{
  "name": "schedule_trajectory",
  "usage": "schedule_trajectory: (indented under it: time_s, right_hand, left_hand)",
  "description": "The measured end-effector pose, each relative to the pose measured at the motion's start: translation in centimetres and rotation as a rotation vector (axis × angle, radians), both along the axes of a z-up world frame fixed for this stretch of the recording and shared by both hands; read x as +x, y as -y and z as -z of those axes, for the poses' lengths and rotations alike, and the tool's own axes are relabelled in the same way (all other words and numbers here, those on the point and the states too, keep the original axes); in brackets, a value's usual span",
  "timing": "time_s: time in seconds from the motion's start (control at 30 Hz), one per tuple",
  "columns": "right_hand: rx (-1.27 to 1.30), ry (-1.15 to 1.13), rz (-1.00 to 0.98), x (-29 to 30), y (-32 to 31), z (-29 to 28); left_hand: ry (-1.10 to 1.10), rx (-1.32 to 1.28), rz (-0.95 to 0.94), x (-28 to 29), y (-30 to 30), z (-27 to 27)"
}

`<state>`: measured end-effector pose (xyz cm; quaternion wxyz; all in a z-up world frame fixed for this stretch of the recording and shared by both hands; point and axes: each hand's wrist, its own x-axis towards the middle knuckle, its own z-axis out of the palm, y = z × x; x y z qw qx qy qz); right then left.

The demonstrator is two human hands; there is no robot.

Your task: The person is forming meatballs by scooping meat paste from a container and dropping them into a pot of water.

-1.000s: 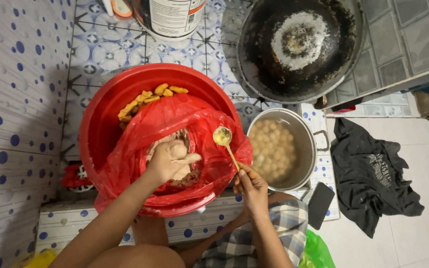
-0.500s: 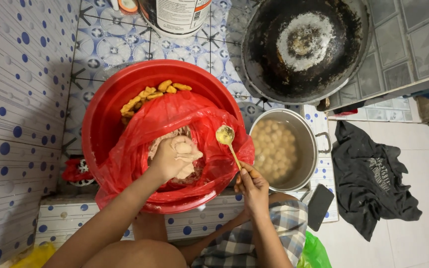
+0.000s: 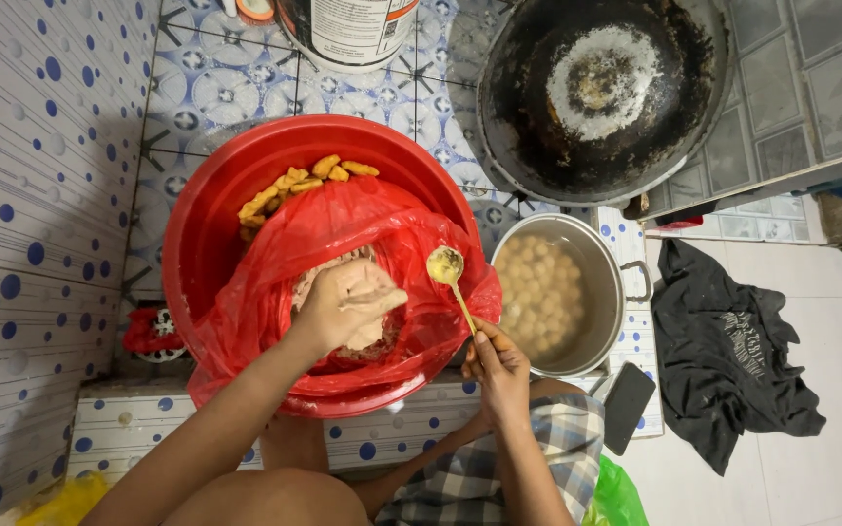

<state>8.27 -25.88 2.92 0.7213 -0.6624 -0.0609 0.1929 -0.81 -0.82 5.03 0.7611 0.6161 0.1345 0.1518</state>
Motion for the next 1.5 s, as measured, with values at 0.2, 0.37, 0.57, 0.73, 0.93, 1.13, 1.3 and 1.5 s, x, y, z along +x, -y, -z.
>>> schedule_trajectory:
  time_s: [0.2,0.37,0.57,0.73,0.93,1.13,1.3,1.5]
  right_hand:
    - [-0.008,0.002,-0.005,-0.1,-0.1,-0.1]
    - [-0.003,-0.004,0.011,-0.3,-0.3,-0.6]
    - [-0.037,0.046,0.015,-0.1,-0.4,-1.5]
    - [-0.248,0.25,0.001,-1.1,-1.3,-5.1]
    - [-0.574,0.856,-0.222,-3.2,-3.4,-11.6]
    - [-0.611,1.028,-0.325,-4.7,-4.7,-13.1]
    - [-0.619,1.01,-0.341,-5.4,-5.0,-12.5]
    - [-0.582,0.408,-0.371,-5.2,-4.6,-9.7]
  left_hand:
    - [-0.125,0.037,0.0,0.1,0.7,2.3]
    - [-0.121,-0.045,-0.049,0.2,0.6,4.1]
    - [0.006,-0.101,-0.033,0.3,-0.1,1.8]
    - [-0.044,-0.214,0.012,0.7,0.0,2.0]
    - [-0.21,-0.068,0.004,-0.1,1.2,1.0]
    - [-0.29,0.134,-0.079,0.3,1.5,2.9]
    - [-0.359,-0.003,-0.12,0.6,1.5,5.0]
    - [-0.547,0.222,-0.096,0.7,1.5,5.4]
